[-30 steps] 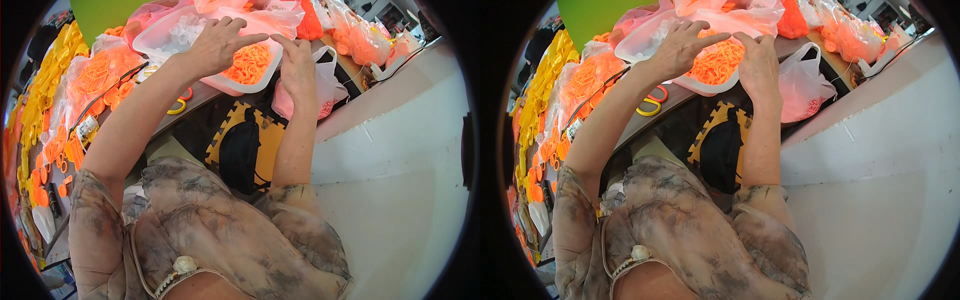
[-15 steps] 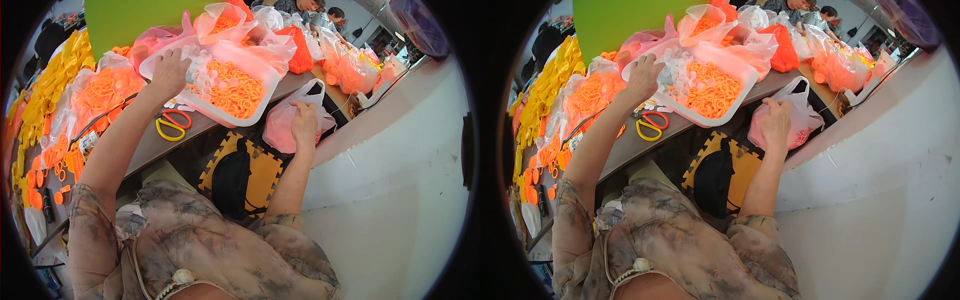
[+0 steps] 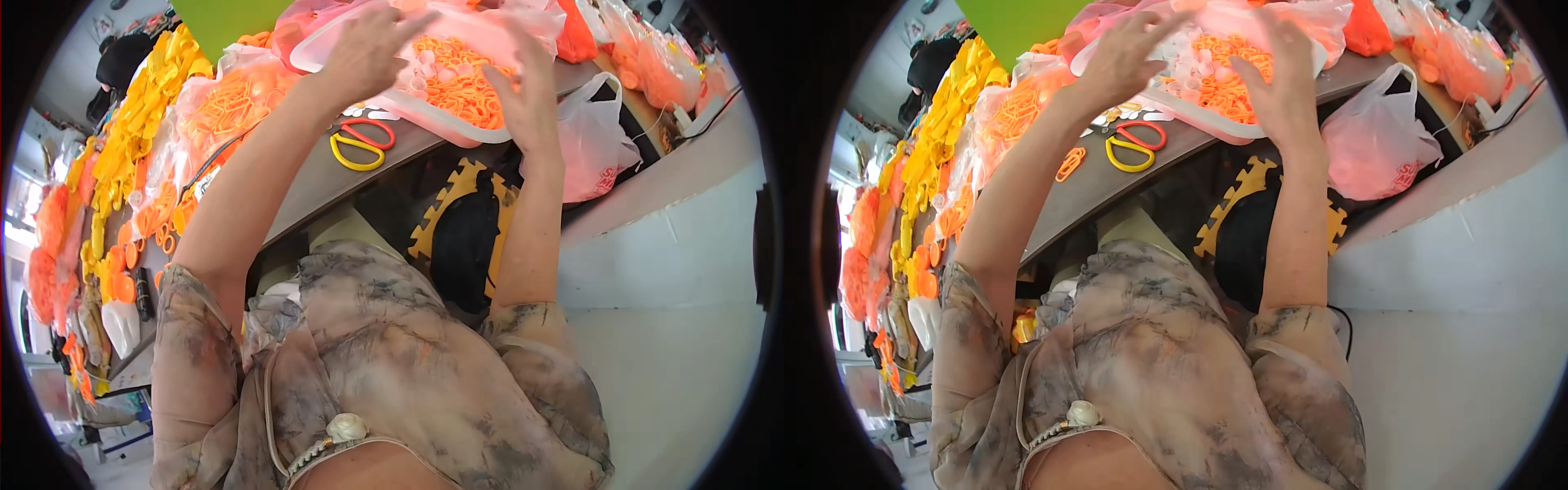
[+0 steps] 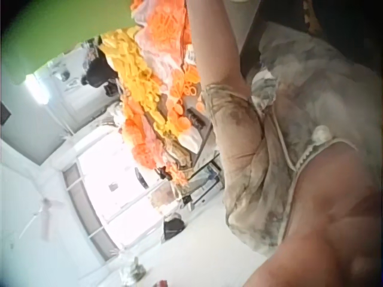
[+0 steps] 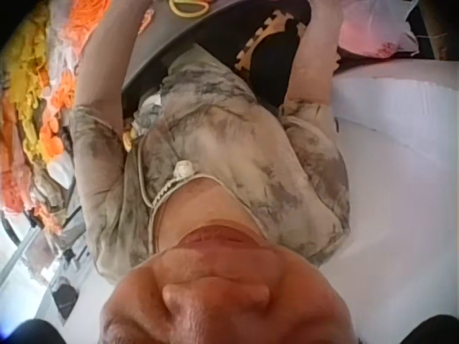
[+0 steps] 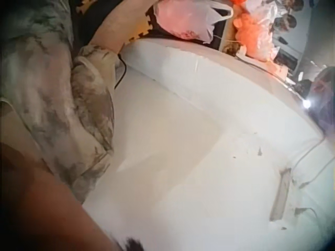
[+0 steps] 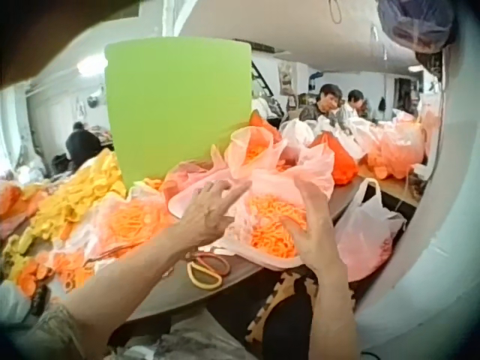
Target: Assembling components of yellow plastic toy guns and filling them with orange toy projectiles at a workspace.
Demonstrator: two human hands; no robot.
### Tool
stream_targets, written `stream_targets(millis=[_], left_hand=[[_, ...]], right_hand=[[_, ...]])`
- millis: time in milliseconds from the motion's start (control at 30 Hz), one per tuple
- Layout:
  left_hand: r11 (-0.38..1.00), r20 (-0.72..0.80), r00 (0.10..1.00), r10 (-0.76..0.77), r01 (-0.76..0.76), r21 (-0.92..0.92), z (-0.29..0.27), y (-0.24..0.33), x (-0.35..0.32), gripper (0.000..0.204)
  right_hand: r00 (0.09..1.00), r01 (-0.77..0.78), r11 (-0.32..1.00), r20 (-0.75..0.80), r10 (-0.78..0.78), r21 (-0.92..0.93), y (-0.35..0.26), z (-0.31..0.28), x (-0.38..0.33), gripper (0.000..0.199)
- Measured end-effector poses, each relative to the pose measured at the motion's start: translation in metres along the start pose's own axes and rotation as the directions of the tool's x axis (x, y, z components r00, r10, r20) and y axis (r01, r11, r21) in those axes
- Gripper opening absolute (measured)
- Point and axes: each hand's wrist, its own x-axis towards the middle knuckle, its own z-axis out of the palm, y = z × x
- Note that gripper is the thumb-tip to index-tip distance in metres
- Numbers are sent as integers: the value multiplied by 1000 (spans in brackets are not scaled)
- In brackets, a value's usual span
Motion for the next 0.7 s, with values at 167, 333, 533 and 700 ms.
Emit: stream_targets(millis=[167,333,533,700], left_hand=[[123,189,685,-704,379,-917,-1,3,1,64],[-404,313,902,-298,178,-897,-1,33,-3,58],[-291,389,918,-75,353,-889,-4,53,-2,63],[-134,350,929,-117,334,-933,-28,85,7,75]], right_hand=[[712,536,-57,-415,566,842,40,-11,-38,49],[844,535,-735,-304,441,418,47,-20,-41,48],[759,454,-842,-622,194,291,62,10,-18,64],[754,358,-908,-641,144,218,45,24,11,66]])
